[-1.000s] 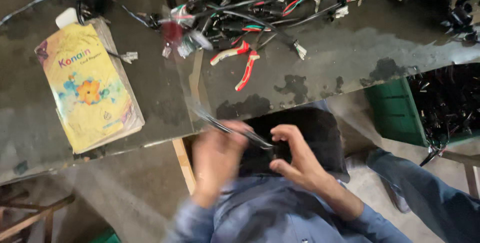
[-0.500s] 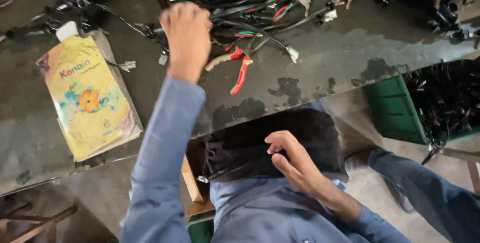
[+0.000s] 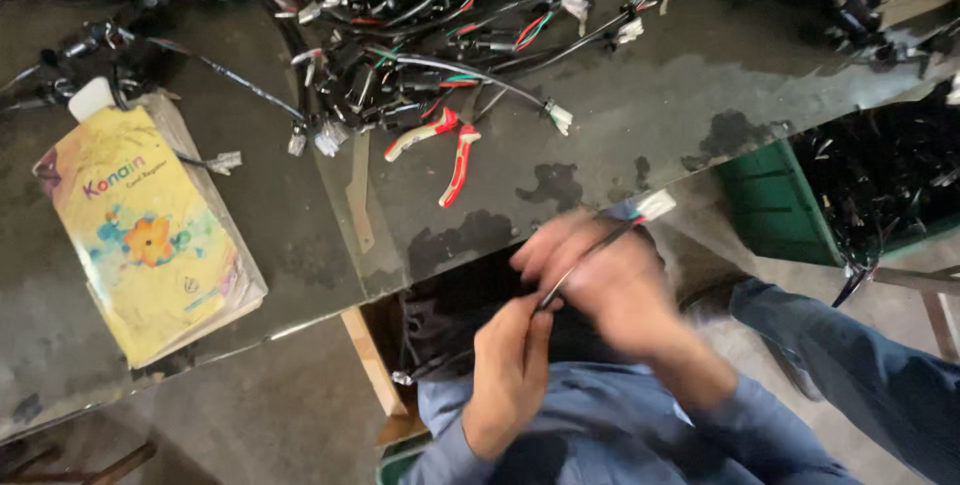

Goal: The person repeatedly strips the outer insulation from black electrical wires using red-handled pliers. After stripping each wire, the person places it on a growing pile on the table. The task continues for the duration of the clip.

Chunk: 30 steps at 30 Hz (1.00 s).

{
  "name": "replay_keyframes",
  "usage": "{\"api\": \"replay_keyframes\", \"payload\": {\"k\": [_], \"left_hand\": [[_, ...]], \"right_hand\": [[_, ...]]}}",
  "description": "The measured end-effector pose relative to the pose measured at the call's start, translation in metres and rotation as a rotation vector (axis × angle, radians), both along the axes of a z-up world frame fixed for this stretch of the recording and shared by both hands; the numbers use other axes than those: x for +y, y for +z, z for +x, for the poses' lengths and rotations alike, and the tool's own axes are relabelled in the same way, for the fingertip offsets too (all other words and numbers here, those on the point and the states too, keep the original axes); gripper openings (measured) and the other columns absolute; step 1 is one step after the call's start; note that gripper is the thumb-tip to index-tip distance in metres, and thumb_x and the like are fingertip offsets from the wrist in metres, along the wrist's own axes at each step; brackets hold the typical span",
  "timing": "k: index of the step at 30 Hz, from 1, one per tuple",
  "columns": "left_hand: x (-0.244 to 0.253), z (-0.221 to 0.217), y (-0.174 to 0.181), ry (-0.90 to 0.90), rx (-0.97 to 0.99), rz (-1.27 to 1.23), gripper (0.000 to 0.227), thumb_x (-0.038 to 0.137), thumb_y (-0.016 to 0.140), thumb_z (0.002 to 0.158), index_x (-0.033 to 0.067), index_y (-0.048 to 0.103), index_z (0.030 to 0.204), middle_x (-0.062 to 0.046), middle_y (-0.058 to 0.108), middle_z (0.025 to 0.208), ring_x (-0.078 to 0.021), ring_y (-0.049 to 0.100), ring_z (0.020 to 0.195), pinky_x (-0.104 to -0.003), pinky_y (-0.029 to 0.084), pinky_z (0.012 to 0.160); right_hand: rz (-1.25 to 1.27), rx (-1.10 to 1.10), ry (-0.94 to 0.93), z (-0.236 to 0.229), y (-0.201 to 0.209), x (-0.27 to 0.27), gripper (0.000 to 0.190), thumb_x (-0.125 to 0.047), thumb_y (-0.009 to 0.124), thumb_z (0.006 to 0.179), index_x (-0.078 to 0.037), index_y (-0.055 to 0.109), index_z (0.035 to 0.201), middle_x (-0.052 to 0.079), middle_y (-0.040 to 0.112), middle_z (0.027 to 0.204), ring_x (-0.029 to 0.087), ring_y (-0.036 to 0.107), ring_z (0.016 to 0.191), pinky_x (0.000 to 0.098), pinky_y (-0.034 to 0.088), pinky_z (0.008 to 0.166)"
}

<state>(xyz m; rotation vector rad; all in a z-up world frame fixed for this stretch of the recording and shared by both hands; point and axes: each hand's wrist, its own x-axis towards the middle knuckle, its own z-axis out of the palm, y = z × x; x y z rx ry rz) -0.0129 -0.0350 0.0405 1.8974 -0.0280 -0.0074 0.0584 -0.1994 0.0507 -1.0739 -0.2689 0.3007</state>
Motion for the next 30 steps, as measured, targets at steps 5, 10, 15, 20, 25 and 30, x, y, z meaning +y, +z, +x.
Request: {"api": "replay_keyframes", "payload": {"k": [5, 10, 15, 20, 25, 30], "left_hand": [[0.001, -0.014, -0.015, -0.107, 0.055, -0.093, 0.029, 0.015, 0.061, 0.1, -0.003, 0.061, 0.122, -0.018, 0.069, 0.101, -0.0324, 0.07, 0.092, -0.039, 0.054, 0.08], [0.005, -0.006, -0.025, 0.034, 0.165, -0.043, 0.026, 0.025, 0.056, 0.105, 0.0008, 0.067, 0.102, -0.013, 0.067, 0.085, -0.023, 0.063, 0.076, -0.033, 0.052, 0.071], [0.023, -0.005, -0.029, 0.169, 0.05, -1.004, 0.033, 0.033, 0.049, 0.11, 0.0037, 0.057, 0.096, -0.007, 0.053, 0.084, -0.016, 0.043, 0.07, -0.032, 0.036, 0.064], [0.014, 0.004, -0.016, 0.222, -0.198, -1.378, 0.036, 0.035, 0.05, 0.114, 0.0052, 0.053, 0.093, -0.006, 0.049, 0.084, -0.0179, 0.043, 0.072, -0.035, 0.037, 0.066], [0.032, 0.009, 0.01, 0.097, -0.234, -0.187, 0.013, 0.011, 0.05, 0.111, 0.003, 0.06, 0.109, -0.011, 0.061, 0.104, -0.0248, 0.06, 0.093, -0.038, 0.05, 0.085], [0.028, -0.003, 0.013, 0.217, -0.086, -0.211, 0.035, -0.004, 0.064, 0.095, -0.0013, 0.062, 0.129, -0.015, 0.073, 0.119, -0.0282, 0.071, 0.112, -0.037, 0.054, 0.099]], "right_hand": [[-0.451, -0.047, -0.244, -0.008, -0.011, -0.002, 0.028, -0.031, 0.05, 0.107, -0.005, 0.056, 0.099, 0.013, 0.066, 0.108, 0.021, 0.065, 0.102, 0.0387, 0.05, 0.094], [0.008, -0.048, -0.401, 0.005, -0.023, -0.008, 0.03, -0.028, 0.052, 0.115, -0.001, 0.062, 0.105, 0.017, 0.062, 0.118, 0.025, 0.057, 0.112, 0.0429, 0.043, 0.109], [-0.732, -0.269, 0.458, -0.028, -0.04, 0.013, 0.03, -0.025, 0.073, 0.091, -0.006, 0.063, 0.111, 0.011, 0.067, 0.097, 0.022, 0.061, 0.093, 0.0382, 0.048, 0.084], [-0.651, 0.153, 0.456, -0.045, -0.066, 0.008, 0.036, -0.034, 0.064, 0.096, -0.005, 0.057, 0.114, 0.009, 0.055, 0.077, 0.019, 0.051, 0.072, 0.0359, 0.047, 0.066], [-0.621, -0.128, 0.368, -0.042, -0.07, 0.002, 0.045, -0.043, 0.056, 0.102, -0.004, 0.051, 0.123, 0.005, 0.058, 0.089, 0.014, 0.054, 0.082, 0.0326, 0.047, 0.074], [-0.551, -0.117, 0.272, -0.044, -0.066, 0.005, 0.049, -0.045, 0.056, 0.101, -0.003, 0.05, 0.126, 0.008, 0.059, 0.093, 0.02, 0.055, 0.083, 0.0348, 0.048, 0.075]]}}
